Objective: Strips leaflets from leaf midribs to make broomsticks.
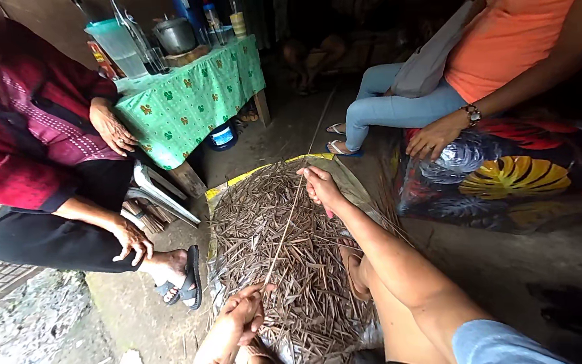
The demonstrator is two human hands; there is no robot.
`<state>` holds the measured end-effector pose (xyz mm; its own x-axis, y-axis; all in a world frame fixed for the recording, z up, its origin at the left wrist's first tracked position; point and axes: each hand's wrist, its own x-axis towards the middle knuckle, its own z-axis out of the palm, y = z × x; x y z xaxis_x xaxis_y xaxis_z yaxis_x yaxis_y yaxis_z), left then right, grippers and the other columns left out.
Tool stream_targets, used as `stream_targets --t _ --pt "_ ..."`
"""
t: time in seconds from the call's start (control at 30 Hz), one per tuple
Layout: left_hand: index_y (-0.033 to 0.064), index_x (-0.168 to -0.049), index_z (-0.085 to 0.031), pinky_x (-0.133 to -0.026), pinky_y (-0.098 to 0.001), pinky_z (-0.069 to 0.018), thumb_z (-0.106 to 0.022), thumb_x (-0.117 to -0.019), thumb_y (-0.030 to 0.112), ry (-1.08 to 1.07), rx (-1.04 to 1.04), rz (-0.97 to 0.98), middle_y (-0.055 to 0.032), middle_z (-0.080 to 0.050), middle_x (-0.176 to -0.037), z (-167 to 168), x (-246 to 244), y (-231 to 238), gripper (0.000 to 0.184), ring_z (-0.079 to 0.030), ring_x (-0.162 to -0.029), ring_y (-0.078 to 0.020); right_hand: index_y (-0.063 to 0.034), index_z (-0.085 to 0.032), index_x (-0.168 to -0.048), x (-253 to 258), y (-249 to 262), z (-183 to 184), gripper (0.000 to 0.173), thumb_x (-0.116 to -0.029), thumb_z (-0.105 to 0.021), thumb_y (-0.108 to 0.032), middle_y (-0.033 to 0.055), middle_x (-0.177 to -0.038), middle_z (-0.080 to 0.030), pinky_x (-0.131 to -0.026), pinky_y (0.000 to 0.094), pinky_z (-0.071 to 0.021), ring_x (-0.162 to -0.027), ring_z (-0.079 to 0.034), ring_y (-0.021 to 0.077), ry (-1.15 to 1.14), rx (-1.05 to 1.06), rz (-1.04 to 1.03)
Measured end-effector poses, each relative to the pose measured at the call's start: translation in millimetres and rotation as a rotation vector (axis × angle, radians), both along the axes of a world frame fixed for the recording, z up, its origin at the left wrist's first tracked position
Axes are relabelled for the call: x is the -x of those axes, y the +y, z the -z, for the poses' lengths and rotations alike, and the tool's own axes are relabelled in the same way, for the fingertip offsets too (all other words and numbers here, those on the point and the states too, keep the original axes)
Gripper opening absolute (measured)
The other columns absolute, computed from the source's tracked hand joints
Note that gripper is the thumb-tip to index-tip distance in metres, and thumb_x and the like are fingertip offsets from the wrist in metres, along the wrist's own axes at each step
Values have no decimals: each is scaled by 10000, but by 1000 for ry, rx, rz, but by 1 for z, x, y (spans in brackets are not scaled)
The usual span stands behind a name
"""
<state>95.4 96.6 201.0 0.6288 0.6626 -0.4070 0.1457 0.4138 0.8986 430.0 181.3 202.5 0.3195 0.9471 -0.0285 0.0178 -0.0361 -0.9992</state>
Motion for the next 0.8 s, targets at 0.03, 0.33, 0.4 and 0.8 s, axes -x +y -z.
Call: stream_targets --t 0.03,0.33,0.4,0.8 --pt "85 -1320 -629 -357 -138 -288 -305 -971 158 -4 2 -2 81 -504 -595 0 1 0 482 -366 -396 15 -151 -604 -1284 4 1 0 373 -1123 -367 -391 -38 -559 -315 -374 189 -261 -388 -272 44 20 -14 -14" --pt "87 -1318 -646 -361 -128 -290 -339 -1034 184 -50 -12 33 85 -504 -585 0 8 -1 430 -370 -399 24 -19 -657 -1223 -4 29 11 329 -1113 -429 -229 -7 -656 -443 -464 246 -349 -483 -361 71 -120 -63 75" --pt "84 -1311 -659 -360 -127 -297 -348 -1037 170 -54 1 75 81 -525 -593 0 14 -2 422 -382 -400 24 -18 -648 -1252 -14 34 14 361 -1113 -415 -256 42 -748 -518 -547 312 -394 -560 -405 113 -163 -38 157" --pt "69 -1180 -632 -391 -135 -397 -296 -949 134 -84 -148 -329 67 -550 -627 -3 33 12 413 -468 -430 8 -47 -630 -1240 -32 31 13 416 -1127 -367 -348 90 -757 -504 -548 380 -403 -559 -420 180 -296 128 231"
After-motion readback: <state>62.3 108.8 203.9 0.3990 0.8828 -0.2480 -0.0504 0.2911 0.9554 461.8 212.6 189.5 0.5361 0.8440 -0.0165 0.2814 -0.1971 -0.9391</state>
